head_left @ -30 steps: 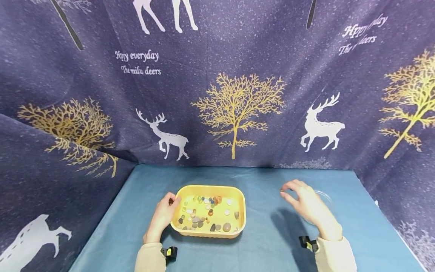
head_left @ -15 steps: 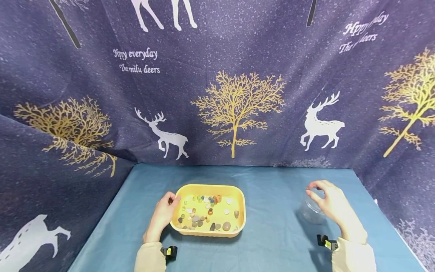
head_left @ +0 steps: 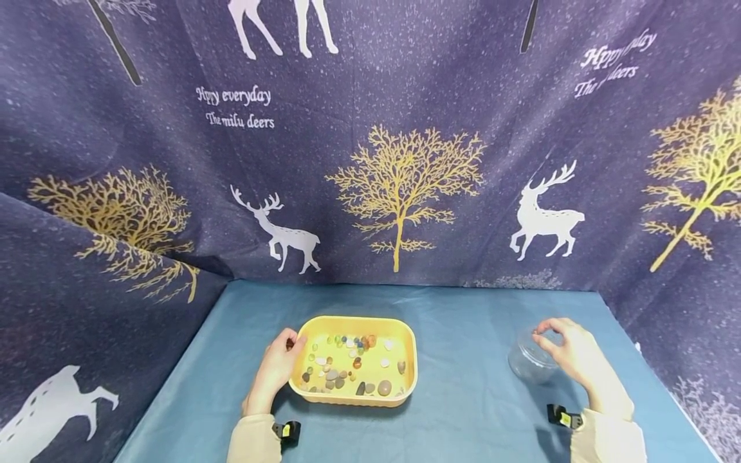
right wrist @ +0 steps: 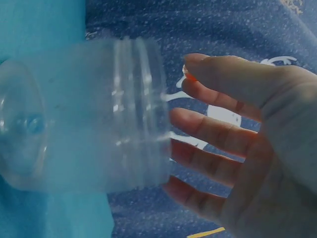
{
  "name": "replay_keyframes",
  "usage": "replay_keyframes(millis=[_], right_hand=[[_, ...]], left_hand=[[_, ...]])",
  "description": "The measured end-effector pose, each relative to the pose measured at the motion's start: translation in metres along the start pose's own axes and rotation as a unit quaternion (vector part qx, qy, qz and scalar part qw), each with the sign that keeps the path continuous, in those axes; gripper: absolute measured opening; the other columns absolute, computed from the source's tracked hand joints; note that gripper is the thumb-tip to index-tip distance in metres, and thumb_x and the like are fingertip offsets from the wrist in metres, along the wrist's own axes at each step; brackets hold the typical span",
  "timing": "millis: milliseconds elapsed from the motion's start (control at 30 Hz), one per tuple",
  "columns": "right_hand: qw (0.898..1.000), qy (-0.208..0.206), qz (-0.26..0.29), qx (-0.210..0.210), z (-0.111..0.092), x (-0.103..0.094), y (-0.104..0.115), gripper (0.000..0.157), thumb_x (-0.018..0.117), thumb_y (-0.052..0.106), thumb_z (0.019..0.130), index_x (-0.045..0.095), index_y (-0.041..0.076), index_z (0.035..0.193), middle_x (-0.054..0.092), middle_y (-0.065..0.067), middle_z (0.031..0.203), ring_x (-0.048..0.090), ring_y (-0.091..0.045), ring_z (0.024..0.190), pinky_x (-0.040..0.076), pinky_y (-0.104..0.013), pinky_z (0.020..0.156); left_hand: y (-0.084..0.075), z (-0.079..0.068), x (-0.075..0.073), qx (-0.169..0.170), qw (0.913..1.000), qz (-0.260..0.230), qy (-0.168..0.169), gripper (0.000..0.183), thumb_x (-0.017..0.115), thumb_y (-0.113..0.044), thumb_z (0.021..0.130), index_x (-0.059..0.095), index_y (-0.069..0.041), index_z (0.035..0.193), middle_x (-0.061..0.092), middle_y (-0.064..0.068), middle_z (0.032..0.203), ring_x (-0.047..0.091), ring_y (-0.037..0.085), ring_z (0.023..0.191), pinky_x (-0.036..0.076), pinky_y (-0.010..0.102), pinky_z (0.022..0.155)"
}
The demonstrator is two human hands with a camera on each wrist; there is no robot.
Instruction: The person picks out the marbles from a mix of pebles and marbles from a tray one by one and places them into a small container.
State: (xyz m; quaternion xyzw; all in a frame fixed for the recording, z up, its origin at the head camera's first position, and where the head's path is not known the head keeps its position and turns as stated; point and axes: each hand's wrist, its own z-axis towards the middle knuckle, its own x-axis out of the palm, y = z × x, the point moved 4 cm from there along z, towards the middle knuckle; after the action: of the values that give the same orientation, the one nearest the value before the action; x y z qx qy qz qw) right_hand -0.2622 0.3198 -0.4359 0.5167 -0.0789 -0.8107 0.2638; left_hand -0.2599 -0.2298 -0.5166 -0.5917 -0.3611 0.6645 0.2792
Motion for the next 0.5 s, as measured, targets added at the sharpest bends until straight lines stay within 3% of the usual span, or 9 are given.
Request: replay_keyframes(millis=[500], right_hand=[[1.0, 0.01, 0.004, 0.002, -0.005, 0.009, -0.014, 0.016, 0.08, 0.009, 0.077, 0.066, 0.013, 0.083, 0.065, -0.02, 0.097, 0.059, -0.048, 0.095, 0.042, -0.06, 0.078]], left_hand=[[-0.003, -0.001, -0.002, 0.003, 1.0, 0.005, -0.006, 0.02, 0.054, -0.026, 0.102, 0.05, -0.01, 0.091, 0.048, 0.005, 0.079, 0.045, 0.019, 0.064, 0.036, 0.03, 0.059]])
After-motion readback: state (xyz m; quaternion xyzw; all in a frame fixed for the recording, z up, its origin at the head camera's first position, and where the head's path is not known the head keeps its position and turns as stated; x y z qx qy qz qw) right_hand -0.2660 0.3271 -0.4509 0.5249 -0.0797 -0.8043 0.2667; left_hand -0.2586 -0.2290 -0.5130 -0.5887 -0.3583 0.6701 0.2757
